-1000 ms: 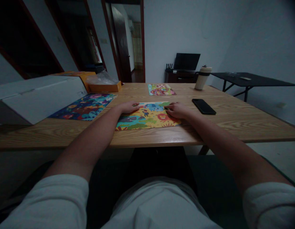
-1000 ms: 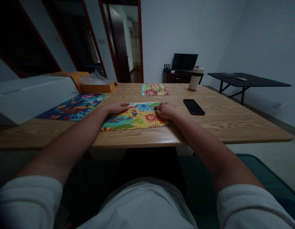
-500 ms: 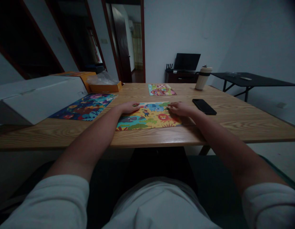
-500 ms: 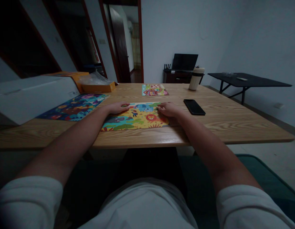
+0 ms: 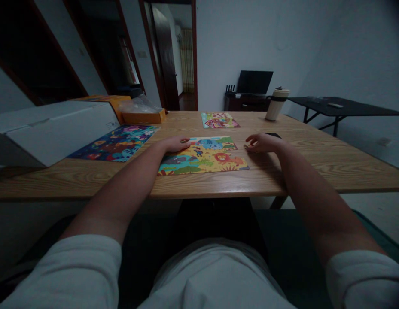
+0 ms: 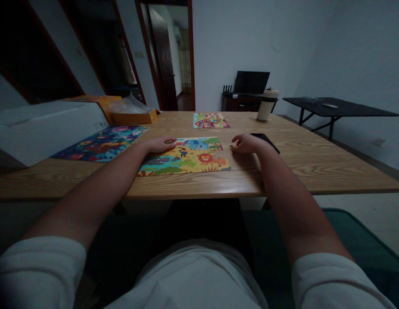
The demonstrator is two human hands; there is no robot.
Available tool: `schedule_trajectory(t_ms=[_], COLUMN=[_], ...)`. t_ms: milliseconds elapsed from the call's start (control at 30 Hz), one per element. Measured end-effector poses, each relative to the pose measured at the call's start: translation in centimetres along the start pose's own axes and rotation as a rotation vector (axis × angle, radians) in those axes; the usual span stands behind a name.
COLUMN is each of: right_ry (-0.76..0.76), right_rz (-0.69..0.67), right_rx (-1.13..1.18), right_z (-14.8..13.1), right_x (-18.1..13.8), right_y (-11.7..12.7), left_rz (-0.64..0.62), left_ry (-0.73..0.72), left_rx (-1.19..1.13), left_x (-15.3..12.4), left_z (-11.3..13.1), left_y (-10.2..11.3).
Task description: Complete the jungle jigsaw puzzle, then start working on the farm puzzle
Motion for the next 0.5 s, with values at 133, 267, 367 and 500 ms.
schedule_trajectory(t_ms=[133,267,367,500], right_ry=[0.014,0.108,0.192,0.178], right_rz=[0.002,-0.08,-0.112,-0.096], right_rx=[0.158,0.487,0.519,0.333], right_z=[-1.2,-3.1,-3.9,-3.7], right_x=[-0.4,-1.4,-1.8,-1.6], right_y=[0.0,0.6,0.8,0.3], left_rz=[0.006,0.008,0.004,0.001], left_ry=[-0.002,-0.021,-0.022,-0.01], left_rx=[-0.026,-0.034,-0.019,-0.009], left_x=[0.1,0.1,0.1,0.0], left_z=[-0.1,-0.1,0.0,0.1], left_y=[-0.1,-0.1,0.0,0.1])
Point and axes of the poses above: each hand's wrist, its own x-axis towards the middle knuckle, its own y-axis out of the back of the hand, z = x × y, the point moved 1 cm from there along x, towards the middle knuckle, and after that the axes turned 13 degrees about z, right-handed, at the moved point
